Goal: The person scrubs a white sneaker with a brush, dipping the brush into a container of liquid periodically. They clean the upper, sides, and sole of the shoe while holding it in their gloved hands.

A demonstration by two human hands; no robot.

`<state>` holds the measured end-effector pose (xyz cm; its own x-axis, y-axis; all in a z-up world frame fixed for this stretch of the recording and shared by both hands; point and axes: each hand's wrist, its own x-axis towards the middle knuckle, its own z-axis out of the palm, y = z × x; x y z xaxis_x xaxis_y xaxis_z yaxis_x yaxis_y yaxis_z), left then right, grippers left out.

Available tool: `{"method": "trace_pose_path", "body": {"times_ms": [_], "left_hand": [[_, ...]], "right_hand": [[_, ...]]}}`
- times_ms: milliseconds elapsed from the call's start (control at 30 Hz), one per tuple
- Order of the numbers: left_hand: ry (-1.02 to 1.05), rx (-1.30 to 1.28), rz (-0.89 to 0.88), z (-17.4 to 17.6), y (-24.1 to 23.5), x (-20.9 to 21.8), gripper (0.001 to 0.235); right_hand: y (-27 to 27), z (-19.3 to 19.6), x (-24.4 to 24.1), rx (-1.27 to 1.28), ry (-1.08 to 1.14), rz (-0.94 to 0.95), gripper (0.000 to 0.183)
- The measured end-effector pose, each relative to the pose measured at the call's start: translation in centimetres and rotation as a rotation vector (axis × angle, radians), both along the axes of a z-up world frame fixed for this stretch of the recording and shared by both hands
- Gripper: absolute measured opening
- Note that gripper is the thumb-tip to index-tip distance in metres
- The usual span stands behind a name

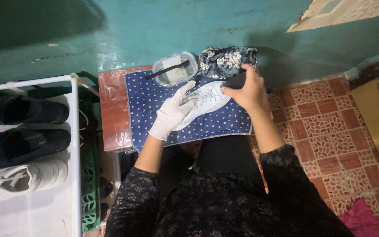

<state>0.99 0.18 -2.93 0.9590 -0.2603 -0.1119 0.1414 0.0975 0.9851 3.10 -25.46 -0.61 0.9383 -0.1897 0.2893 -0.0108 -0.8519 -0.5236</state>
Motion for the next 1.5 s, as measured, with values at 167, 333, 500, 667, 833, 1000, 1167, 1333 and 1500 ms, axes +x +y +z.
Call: {"method": "trace_pose_path", "body": {"times_ms": [167, 333, 500, 667, 833, 1000, 1167, 1333, 1500], "left_hand": [[-0.021, -0.042, -0.001, -1.2, 0.1, 0.3, 0.066], [-0.011, -0.075, 0.0, -1.6, 0.3, 0.2, 0.066], [-0.016, -0.055, 0.005, -1.3, 0.2, 0.2, 0.064], [-0.029, -0.053, 0.004, -1.8, 0.1, 0.4, 0.066], [-0.034, -0.043, 0.01, -2.3, 0.0, 0.3, 0.067], [-0.025, 0.002, 0.005, -1.9, 0.1, 0.2, 0.067], [-0.019, 0.029, 0.001, -4.1, 0.2, 0.7, 0.068], [-0.001, 0.017, 0.0, -4.1, 0.4, 0.6, 0.067], [-0.008, 0.016, -0.012, -3.5, 0.4, 0.5, 0.069]], "right_hand": [[-0.1, -0.1, 0.7, -0.015, -0.032, 0.009, 0.095], [-1.2, -1.2, 0.7, 0.093, -0.001, -0.03, 0.096], [-0.7, -0.6, -0.4, 0.08, 0.047, 0.029, 0.089], [-1.3, -1.1, -0.6, 0.181, 0.041, 0.016, 0.095], [-2.8, -2.7, 0.2, 0.255, 0.09, -0.044, 0.094], [-8.1, -7.9, 4.0, 1.134, 0.027, 0.041, 0.065], [-7.5, -7.8, 3.8, 1.111, 0.149, 0.026, 0.061], [-6.0, -6.9, 4.0, 1.001, 0.18, 0.006, 0.071], [-3.6, -4.7, 2.7, 0.528, 0.29, -0.17, 0.081]]}}
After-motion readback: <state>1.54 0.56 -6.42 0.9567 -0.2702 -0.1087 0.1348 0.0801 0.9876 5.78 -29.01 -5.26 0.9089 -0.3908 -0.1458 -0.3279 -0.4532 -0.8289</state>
